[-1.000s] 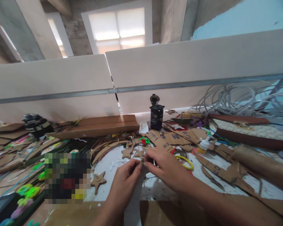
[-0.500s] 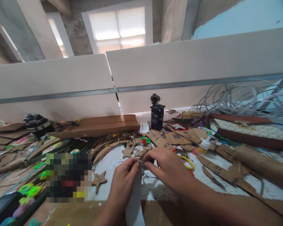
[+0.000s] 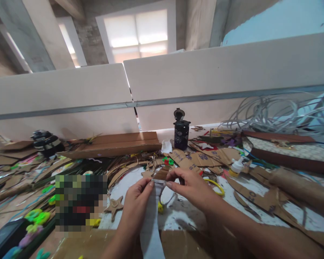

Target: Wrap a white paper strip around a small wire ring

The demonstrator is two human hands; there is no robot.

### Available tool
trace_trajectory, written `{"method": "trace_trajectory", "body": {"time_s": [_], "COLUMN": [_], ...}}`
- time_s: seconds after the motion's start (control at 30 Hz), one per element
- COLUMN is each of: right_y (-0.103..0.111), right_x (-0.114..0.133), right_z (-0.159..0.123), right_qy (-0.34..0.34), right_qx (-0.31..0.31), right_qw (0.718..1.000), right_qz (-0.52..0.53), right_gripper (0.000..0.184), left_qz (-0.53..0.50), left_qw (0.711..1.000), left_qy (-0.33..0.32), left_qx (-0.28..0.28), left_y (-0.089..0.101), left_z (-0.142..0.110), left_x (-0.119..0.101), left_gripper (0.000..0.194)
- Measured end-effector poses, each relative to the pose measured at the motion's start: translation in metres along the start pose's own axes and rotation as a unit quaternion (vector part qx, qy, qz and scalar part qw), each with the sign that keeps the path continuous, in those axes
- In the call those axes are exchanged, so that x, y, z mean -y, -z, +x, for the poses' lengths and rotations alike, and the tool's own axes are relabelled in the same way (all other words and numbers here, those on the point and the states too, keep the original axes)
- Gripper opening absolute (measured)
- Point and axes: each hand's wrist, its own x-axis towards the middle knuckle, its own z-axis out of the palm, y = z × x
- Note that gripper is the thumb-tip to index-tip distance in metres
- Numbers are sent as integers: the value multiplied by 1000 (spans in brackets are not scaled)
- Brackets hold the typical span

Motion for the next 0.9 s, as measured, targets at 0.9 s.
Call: {"method": "trace_trajectory", "body": {"time_s": [0.9], "right_y": [-23], "right_x": [0], "right_z": [-17], "right_qy": [286], "right_qx": [-138], "right_qw": [903], "right_qz": [-290], "right_gripper": [20], "left_qz": [20], "left_qw": [999], "left_qy": [-15], "left_qx": [-21], "left_y": [-11], "left_z": [-1], "left_x": [6], "left_gripper": [23]}}
